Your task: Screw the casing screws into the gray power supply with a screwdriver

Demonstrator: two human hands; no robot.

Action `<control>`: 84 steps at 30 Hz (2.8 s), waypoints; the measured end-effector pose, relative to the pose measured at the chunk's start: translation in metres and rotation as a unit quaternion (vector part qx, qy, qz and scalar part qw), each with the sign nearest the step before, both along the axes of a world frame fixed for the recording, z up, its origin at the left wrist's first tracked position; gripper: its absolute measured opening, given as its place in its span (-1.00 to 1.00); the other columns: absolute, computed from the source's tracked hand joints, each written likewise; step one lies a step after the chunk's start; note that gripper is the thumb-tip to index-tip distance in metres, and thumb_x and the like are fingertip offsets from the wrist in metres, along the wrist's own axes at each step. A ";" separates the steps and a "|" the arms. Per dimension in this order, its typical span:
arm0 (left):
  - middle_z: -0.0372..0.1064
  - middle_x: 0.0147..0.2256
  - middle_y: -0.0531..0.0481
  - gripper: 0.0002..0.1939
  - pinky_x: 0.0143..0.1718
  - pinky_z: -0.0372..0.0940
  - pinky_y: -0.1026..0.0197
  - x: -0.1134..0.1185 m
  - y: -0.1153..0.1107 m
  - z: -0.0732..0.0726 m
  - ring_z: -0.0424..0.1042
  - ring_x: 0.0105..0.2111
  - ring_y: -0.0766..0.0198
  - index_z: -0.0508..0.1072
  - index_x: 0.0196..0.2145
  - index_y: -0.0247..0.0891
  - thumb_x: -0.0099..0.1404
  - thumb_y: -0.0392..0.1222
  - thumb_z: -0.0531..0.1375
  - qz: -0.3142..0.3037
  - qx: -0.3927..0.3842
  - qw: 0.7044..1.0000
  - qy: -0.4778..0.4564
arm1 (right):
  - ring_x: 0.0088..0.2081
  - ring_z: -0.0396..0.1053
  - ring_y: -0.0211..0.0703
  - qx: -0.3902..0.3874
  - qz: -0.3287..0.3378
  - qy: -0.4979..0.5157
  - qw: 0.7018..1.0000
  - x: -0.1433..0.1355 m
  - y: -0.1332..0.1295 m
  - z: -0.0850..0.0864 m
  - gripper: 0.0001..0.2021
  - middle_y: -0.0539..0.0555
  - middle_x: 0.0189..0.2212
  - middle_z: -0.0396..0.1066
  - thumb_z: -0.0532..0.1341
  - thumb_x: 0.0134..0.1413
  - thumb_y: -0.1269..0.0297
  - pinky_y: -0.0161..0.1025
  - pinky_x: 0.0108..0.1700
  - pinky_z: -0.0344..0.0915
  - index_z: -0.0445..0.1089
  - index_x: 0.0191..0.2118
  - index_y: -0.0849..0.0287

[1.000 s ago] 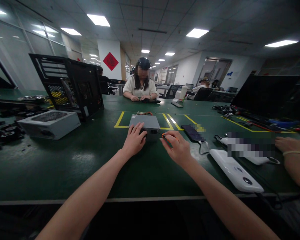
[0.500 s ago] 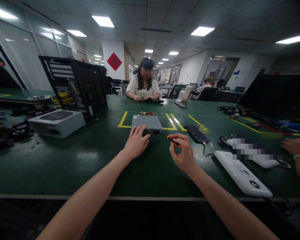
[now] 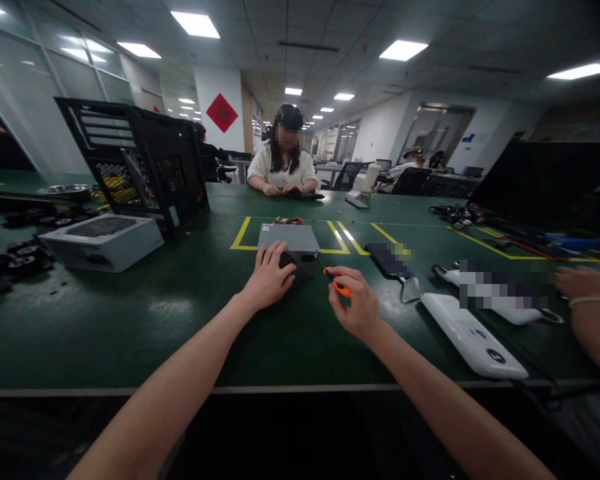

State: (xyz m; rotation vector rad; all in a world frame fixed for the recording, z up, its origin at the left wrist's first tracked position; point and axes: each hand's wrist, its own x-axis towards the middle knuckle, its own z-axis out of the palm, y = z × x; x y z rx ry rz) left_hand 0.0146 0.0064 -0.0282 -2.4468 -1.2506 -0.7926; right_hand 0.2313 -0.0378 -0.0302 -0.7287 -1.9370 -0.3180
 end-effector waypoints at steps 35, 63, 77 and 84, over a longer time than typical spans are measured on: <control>-0.09 0.22 -0.13 -0.76 0.20 -0.31 -0.23 0.005 0.003 -0.005 -0.18 0.24 -0.07 0.44 -0.13 -0.15 0.26 -0.19 0.08 -0.007 0.002 0.999 -0.037 | -0.08 0.28 -0.08 0.026 -0.017 -0.003 1.000 -0.005 -0.004 0.001 -0.61 0.14 -0.12 0.23 0.16 0.01 0.47 -0.07 -0.18 0.38 0.08 -0.06 0.00; -0.07 0.19 -0.15 -0.74 0.19 -0.23 -0.23 0.006 0.007 -0.008 -0.12 0.22 -0.06 0.43 -0.12 -0.15 0.28 -0.15 0.05 0.015 0.032 0.999 -0.012 | -0.11 0.33 -0.15 0.043 0.021 -0.037 0.998 0.000 0.000 0.001 -0.70 0.12 -0.15 0.30 0.12 0.02 0.54 -0.15 -0.17 0.39 0.16 -0.13 0.07; -0.06 0.20 -0.10 -0.75 0.20 -0.25 -0.23 0.005 0.006 -0.008 -0.13 0.22 -0.03 0.44 -0.13 -0.13 0.27 -0.16 0.06 0.007 0.024 0.999 -0.027 | -0.22 0.34 -0.14 0.058 -0.039 0.014 0.998 0.001 -0.003 0.007 -0.72 0.15 -0.23 0.32 0.12 0.04 0.46 -0.19 -0.27 0.34 0.12 -0.10 0.14; -0.06 0.19 -0.12 -0.75 0.20 -0.23 -0.22 0.006 0.006 -0.007 -0.11 0.22 -0.03 0.44 -0.13 -0.13 0.27 -0.17 0.06 0.016 0.028 0.999 -0.019 | -0.29 0.31 -0.16 0.063 -0.034 -0.051 0.996 -0.002 -0.008 0.007 -0.84 0.13 -0.21 0.28 0.16 -0.05 0.44 -0.20 -0.30 0.32 0.19 -0.31 0.11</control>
